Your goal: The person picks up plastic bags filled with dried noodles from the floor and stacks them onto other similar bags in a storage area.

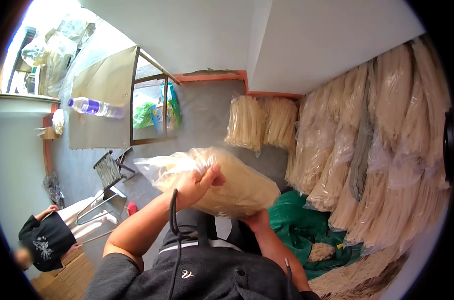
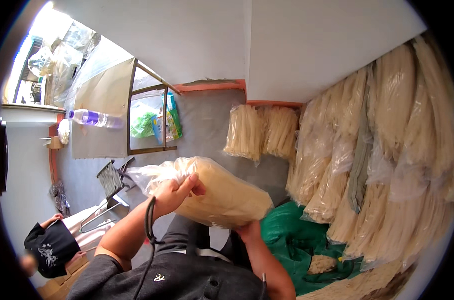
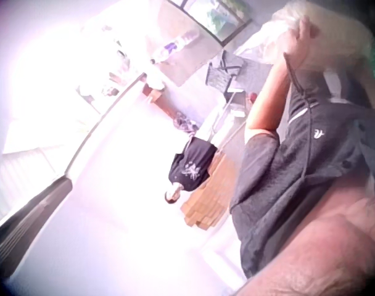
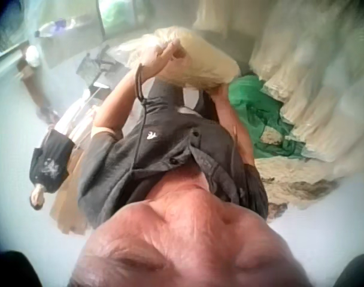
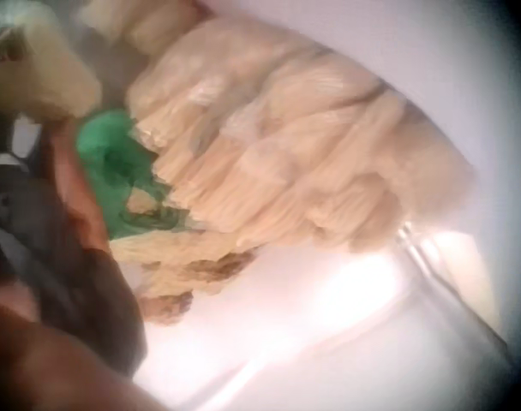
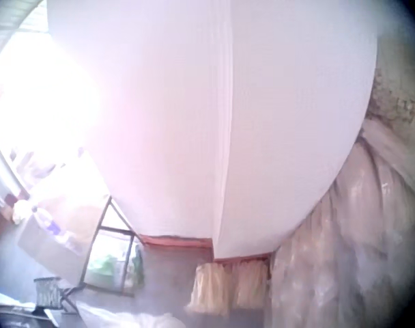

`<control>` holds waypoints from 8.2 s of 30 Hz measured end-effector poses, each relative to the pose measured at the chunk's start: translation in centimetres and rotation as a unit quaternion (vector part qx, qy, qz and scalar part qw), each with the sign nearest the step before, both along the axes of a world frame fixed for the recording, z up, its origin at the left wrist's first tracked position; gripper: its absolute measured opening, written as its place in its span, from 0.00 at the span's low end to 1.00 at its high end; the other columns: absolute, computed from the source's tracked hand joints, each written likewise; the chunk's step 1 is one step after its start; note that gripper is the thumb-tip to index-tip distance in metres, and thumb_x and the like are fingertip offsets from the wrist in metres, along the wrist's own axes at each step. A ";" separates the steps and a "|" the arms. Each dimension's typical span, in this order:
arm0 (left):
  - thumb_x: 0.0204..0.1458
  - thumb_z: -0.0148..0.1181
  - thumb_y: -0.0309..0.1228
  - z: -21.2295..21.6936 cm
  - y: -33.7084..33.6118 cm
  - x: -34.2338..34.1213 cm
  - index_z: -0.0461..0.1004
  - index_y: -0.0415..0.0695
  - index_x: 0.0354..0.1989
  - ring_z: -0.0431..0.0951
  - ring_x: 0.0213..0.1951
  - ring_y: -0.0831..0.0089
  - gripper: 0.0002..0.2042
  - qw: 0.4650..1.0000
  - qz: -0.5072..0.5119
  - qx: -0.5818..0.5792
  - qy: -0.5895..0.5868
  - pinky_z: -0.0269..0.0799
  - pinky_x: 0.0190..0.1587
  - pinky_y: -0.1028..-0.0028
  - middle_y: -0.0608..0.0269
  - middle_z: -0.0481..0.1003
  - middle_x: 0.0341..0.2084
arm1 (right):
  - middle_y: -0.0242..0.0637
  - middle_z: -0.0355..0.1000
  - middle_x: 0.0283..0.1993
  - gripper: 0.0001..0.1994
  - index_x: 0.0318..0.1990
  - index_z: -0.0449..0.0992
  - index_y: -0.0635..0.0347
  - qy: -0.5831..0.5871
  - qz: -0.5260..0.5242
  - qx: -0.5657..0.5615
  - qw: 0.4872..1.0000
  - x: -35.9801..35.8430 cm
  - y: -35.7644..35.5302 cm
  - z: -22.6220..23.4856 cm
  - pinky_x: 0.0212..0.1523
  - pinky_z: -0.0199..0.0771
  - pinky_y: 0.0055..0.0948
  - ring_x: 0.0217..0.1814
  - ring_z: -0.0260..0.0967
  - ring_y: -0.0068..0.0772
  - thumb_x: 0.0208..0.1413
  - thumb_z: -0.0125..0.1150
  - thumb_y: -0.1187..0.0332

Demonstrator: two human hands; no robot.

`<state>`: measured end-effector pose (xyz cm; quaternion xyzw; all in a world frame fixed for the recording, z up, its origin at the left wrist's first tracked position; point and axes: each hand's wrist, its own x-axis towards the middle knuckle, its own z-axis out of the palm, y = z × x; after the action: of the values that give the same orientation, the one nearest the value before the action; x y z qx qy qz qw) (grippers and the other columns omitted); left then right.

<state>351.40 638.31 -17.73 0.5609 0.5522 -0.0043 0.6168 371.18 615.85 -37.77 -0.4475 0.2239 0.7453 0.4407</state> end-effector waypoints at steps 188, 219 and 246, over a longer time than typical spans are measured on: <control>0.52 0.51 0.33 -22.5 -32.3 -2.7 0.75 0.43 0.44 0.75 0.35 0.74 0.13 0.634 -0.773 -0.031 -0.006 0.69 0.41 0.76 0.61 0.77 0.33 | 0.47 0.71 0.42 0.14 0.43 0.75 0.53 -0.434 -0.109 -0.335 0.829 -49.8 -35.1 2.7 0.50 0.66 0.42 0.46 0.68 0.50 0.49 0.48 0.65; 0.49 0.43 0.37 -20.5 -33.7 -14.2 0.75 0.44 0.41 0.71 0.49 0.57 0.17 0.820 -0.508 0.186 0.186 0.65 0.52 0.65 0.55 0.73 0.45 | 0.37 0.75 0.31 0.12 0.44 0.74 0.57 -0.517 -0.067 -0.147 0.840 -38.0 -56.4 7.1 0.36 0.72 0.26 0.34 0.73 0.27 0.51 0.56 0.69; 0.53 0.45 0.46 -28.2 -63.4 -18.1 0.73 0.37 0.43 0.72 0.45 0.49 0.23 0.659 -0.702 0.204 0.176 0.66 0.50 0.61 0.43 0.73 0.42 | 0.39 0.75 0.36 0.14 0.45 0.74 0.52 -0.481 -0.199 -0.340 0.783 -58.6 -79.7 11.3 0.41 0.72 0.35 0.38 0.73 0.41 0.50 0.52 0.63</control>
<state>333.29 574.96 -45.91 0.8826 0.0790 -0.4219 0.1918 312.60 536.20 -26.47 -0.8141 0.3061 0.2048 0.4490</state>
